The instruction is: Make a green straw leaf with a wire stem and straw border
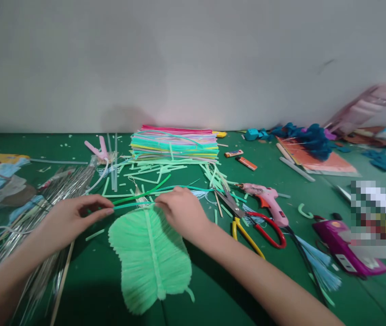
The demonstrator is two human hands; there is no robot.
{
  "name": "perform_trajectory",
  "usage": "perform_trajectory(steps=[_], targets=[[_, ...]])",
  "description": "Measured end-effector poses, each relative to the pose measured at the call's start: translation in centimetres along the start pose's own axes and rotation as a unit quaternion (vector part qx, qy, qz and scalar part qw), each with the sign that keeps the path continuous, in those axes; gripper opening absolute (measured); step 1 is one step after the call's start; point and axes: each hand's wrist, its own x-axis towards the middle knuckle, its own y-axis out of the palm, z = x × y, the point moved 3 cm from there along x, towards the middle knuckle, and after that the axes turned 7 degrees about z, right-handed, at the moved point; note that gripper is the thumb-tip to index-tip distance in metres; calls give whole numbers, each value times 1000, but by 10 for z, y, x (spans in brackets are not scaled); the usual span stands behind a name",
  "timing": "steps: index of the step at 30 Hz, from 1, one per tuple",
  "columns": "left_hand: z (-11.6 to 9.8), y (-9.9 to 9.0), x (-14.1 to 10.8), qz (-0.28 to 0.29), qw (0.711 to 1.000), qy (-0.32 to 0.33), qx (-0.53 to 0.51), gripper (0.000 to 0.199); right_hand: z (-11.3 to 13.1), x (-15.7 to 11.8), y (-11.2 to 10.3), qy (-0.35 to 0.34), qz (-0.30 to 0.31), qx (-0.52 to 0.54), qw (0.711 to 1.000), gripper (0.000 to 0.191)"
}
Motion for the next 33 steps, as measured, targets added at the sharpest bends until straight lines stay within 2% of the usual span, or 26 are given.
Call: perform_trajectory(steps=[4,7,9,13,16,20,25,29,33], targets=[[11,-15,-16,-5,994,-75,80,36,-17,-7,-15,99,24,65,993,15],[2,-5,-24,47,987,-118,98,34,-12,-5,-16,132,29,136,982,15],[-8,6,-27,86,982,-124,115,33,-4,-1,-10,128,34,136,982,12],[-19,22,-27,124,977,-123,120,35,8,5,3,92,47,31,994,10],[-14,30,-30,168,974,-152,16,35,12,7,9,71,59,-20,995,11],[-7,39,-35,215,954,-175,-114,35,17,6,13,51,74,-63,994,11],[-4,46,-37,240,942,-176,-153,33,22,8,17,32,54,-40,997,19],[-4,46,-37,249,937,-177,-167,29,27,8,19,20,66,-24,997,21],[-4,37,-34,213,957,-168,-106,24,31,-1,15,24,66,72,995,29]])
